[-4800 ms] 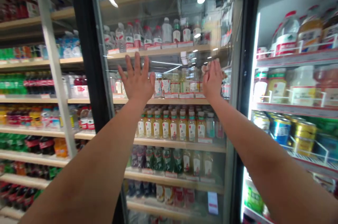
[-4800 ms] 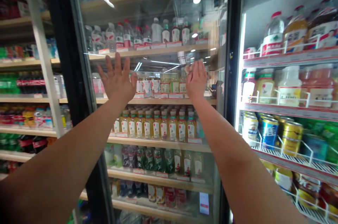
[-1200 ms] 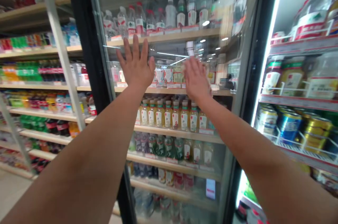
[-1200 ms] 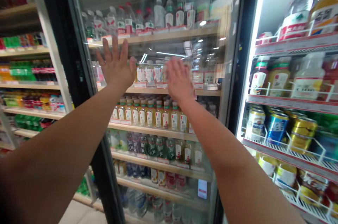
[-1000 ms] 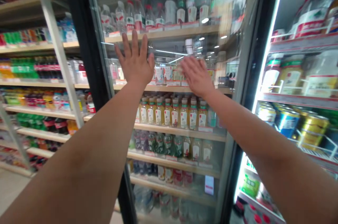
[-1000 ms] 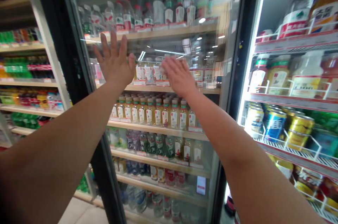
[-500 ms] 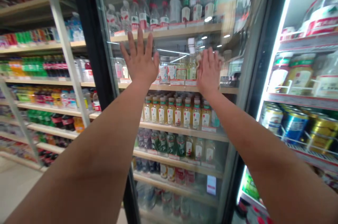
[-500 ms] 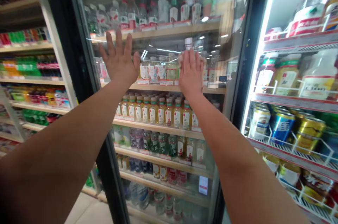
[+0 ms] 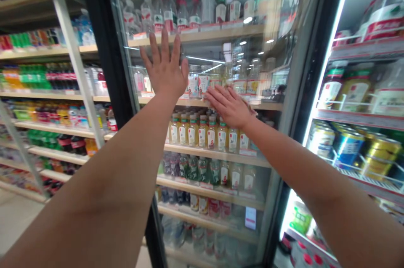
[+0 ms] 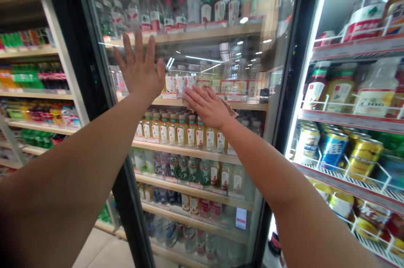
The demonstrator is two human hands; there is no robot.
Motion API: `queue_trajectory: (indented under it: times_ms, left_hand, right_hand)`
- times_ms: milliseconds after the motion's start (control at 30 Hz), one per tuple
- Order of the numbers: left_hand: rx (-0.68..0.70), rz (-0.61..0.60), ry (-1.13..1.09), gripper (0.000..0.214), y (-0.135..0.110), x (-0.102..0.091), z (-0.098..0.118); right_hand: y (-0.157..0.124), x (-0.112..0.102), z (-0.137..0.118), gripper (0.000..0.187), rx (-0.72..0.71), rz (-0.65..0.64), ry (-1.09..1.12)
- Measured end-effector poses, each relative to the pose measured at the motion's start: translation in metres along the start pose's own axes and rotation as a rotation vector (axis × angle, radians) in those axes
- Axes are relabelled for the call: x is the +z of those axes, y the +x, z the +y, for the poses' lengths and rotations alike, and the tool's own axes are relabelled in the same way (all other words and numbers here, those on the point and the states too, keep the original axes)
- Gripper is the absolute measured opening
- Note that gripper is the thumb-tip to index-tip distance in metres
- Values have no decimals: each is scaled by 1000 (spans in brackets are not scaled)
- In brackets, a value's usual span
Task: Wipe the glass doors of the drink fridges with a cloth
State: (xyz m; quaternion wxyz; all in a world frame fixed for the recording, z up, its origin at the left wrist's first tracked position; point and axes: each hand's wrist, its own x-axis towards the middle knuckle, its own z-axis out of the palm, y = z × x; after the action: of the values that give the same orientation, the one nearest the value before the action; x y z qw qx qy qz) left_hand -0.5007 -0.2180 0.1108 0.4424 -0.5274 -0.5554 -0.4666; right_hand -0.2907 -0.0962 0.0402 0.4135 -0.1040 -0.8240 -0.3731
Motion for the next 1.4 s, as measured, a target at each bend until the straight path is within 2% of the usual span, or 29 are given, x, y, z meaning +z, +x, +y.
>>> queue_trajectory:
  times_ms: [33,67,100,200,233,267,300,367,400,433,467,567,600,633,667,767,800,833,867,967,1000,1033,1100,1167,1200,1233,1267,1300,1400]
  left_hand:
    - [-1,-5,-13,70,0,0,0]
    - [-6,-9,-27,71,0,1,0]
    - [-10,-12,-40,73,0,1,0]
    - [-20,-17,-61,77,1,2,-1]
    - [-18,-21,-59,78,1,2,-1]
    - [-18,-18,-58,78,1,2,-1]
    - [-17,-18,-59,79,1,3,-1]
    - [-22,-17,-61,80,1,3,-1]
    - [-24,-18,-58,80,1,4,-1]
    - [-26,-18,-50,80,1,4,-1]
    - [-28,-14,-43,80,2,4,-1]
    - [-23,-15,-51,81,1,3,0]
    - [-24,-17,-65,81,1,2,0]
    - [-26,-17,-80,81,1,1,0]
    - [-22,-20,-89,80,0,1,0]
    - [-14,-10,-75,81,0,0,0]
    - [-13,-11,-71,83,0,0,0]
    - [-14,-15,-72,84,0,0,0]
    - [-20,-20,-77,86,0,0,0]
    - [-27,-31,-77,87,1,-1,1]
    - [-30,-31,-73,86,1,-1,1]
    - [-31,-30,-71,85,1,-2,1]
    - [-29,-27,-71,84,0,-2,2]
    - [-18,-23,-59,83,0,-2,2]
    - [-12,-19,-52,83,0,-2,2]
    - [-11,-17,-49,83,0,-2,2]
    - [-14,-16,-49,83,0,-2,3]
    - [-20,-18,-53,83,0,-2,3]
    - [-39,-27,-78,81,0,-3,3]
  right_hand:
    - [-2,-1,3,58,-70,-33,10]
    - [-2,-2,9,57,-52,-21,12]
    - [-2,-2,16,57,46,36,10]
    - [-4,6,21,61,504,321,-2]
    - [-6,10,16,63,565,366,3]
    - [-10,15,7,65,533,354,15]
    - [-15,19,-2,67,413,290,32]
    - [-20,21,-14,67,68,97,64]
    - [-20,18,-12,65,-42,30,65]
    - [-18,14,-6,62,-62,6,56]
    - [-14,9,3,59,17,29,39]
    - [-1,-2,29,59,533,235,-19]
    - [1,-2,30,60,642,287,-27]
    - [0,-1,26,61,668,307,-28]
    - [-3,2,18,61,599,283,-18]
    - [-13,8,-6,59,107,71,31]
    - [-13,8,-7,58,2,23,36]
    - [-10,6,-4,58,-25,13,32]
    - [-6,3,3,57,36,49,21]
    - [11,-1,20,60,456,275,-4]
    - [13,0,18,62,542,319,-1]
    - [13,3,12,64,552,322,6]
    - [5,11,-9,65,327,188,30]
    - [-4,16,-26,63,-29,-8,55]
    - [-6,15,-28,61,-156,-72,61]
    - [-6,13,-26,59,-212,-96,60]
    - [-2,10,-20,57,-184,-74,52]
    - [4,6,-13,56,-77,-13,38]
    - [28,-1,-1,57,451,238,-4]
